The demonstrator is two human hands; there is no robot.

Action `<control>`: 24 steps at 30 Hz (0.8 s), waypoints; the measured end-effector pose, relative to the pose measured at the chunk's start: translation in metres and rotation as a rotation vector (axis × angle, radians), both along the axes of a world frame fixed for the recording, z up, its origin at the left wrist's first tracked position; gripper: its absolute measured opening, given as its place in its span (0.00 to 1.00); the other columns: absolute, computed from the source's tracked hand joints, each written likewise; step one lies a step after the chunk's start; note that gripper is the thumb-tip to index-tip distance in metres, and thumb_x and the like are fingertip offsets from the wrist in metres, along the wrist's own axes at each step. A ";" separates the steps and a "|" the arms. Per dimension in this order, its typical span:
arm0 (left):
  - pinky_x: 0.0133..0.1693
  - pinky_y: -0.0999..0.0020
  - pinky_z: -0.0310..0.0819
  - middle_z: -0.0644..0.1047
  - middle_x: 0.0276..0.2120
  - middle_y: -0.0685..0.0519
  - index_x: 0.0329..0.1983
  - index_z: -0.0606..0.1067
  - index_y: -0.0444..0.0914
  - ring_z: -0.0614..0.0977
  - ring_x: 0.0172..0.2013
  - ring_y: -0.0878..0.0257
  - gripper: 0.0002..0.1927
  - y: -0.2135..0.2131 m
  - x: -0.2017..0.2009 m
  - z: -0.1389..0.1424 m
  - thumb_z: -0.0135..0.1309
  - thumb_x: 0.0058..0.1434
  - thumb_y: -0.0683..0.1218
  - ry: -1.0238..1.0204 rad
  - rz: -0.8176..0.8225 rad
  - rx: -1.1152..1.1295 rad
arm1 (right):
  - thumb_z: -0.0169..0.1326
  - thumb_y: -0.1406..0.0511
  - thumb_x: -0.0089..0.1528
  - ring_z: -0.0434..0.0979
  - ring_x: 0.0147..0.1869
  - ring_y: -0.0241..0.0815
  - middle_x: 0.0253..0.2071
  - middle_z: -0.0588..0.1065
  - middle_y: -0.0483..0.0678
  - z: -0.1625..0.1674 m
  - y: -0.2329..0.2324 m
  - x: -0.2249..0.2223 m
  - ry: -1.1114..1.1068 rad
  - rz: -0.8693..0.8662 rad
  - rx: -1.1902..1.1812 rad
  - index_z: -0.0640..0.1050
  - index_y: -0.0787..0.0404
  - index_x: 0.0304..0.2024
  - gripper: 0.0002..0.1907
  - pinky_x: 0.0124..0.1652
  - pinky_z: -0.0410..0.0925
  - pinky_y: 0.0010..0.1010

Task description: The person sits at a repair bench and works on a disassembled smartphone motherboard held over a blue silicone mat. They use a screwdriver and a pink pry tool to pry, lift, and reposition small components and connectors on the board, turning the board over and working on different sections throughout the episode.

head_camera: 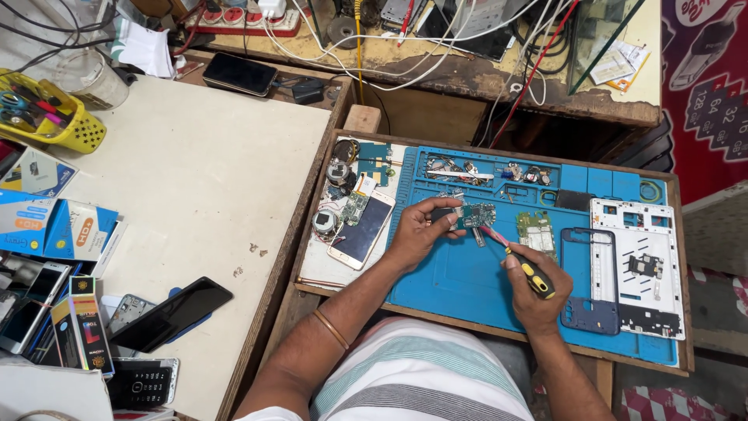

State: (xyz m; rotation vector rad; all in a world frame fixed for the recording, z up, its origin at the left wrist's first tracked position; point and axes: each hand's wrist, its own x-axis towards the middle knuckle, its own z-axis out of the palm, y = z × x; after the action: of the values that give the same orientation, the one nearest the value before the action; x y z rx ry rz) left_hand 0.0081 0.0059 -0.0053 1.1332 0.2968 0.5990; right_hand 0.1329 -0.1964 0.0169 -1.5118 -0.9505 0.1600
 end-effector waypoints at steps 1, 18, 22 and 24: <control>0.41 0.71 0.85 0.81 0.46 0.42 0.60 0.74 0.32 0.86 0.41 0.58 0.16 0.000 0.000 0.000 0.55 0.70 0.41 0.002 -0.002 -0.005 | 0.58 0.69 0.66 0.84 0.40 0.37 0.36 0.82 0.52 0.000 0.000 0.000 -0.014 -0.008 0.005 0.81 0.67 0.50 0.11 0.41 0.74 0.23; 0.42 0.70 0.86 0.82 0.45 0.45 0.58 0.75 0.32 0.86 0.41 0.60 0.15 -0.001 0.000 -0.002 0.56 0.69 0.41 -0.016 0.027 -0.005 | 0.62 0.68 0.64 0.82 0.41 0.33 0.39 0.82 0.50 0.009 0.002 -0.005 -0.151 0.014 -0.035 0.81 0.63 0.49 0.12 0.39 0.72 0.22; 0.42 0.70 0.85 0.81 0.46 0.46 0.58 0.75 0.32 0.86 0.41 0.61 0.15 -0.001 0.000 -0.004 0.56 0.69 0.41 -0.019 -0.032 0.044 | 0.61 0.68 0.64 0.81 0.39 0.33 0.39 0.81 0.50 0.009 0.004 -0.005 -0.145 -0.023 -0.047 0.81 0.64 0.50 0.12 0.38 0.70 0.22; 0.42 0.70 0.86 0.81 0.44 0.45 0.58 0.76 0.32 0.86 0.40 0.60 0.15 0.000 -0.001 -0.005 0.56 0.69 0.41 -0.026 -0.012 0.042 | 0.62 0.68 0.63 0.81 0.39 0.34 0.39 0.81 0.50 0.009 0.004 -0.005 -0.159 -0.018 -0.052 0.81 0.64 0.49 0.12 0.38 0.71 0.22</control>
State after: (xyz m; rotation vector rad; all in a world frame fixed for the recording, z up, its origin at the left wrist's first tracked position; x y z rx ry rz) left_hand 0.0073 0.0054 -0.0103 1.1658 0.2559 0.6112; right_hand 0.1281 -0.1920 0.0254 -1.5980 -1.0654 0.0518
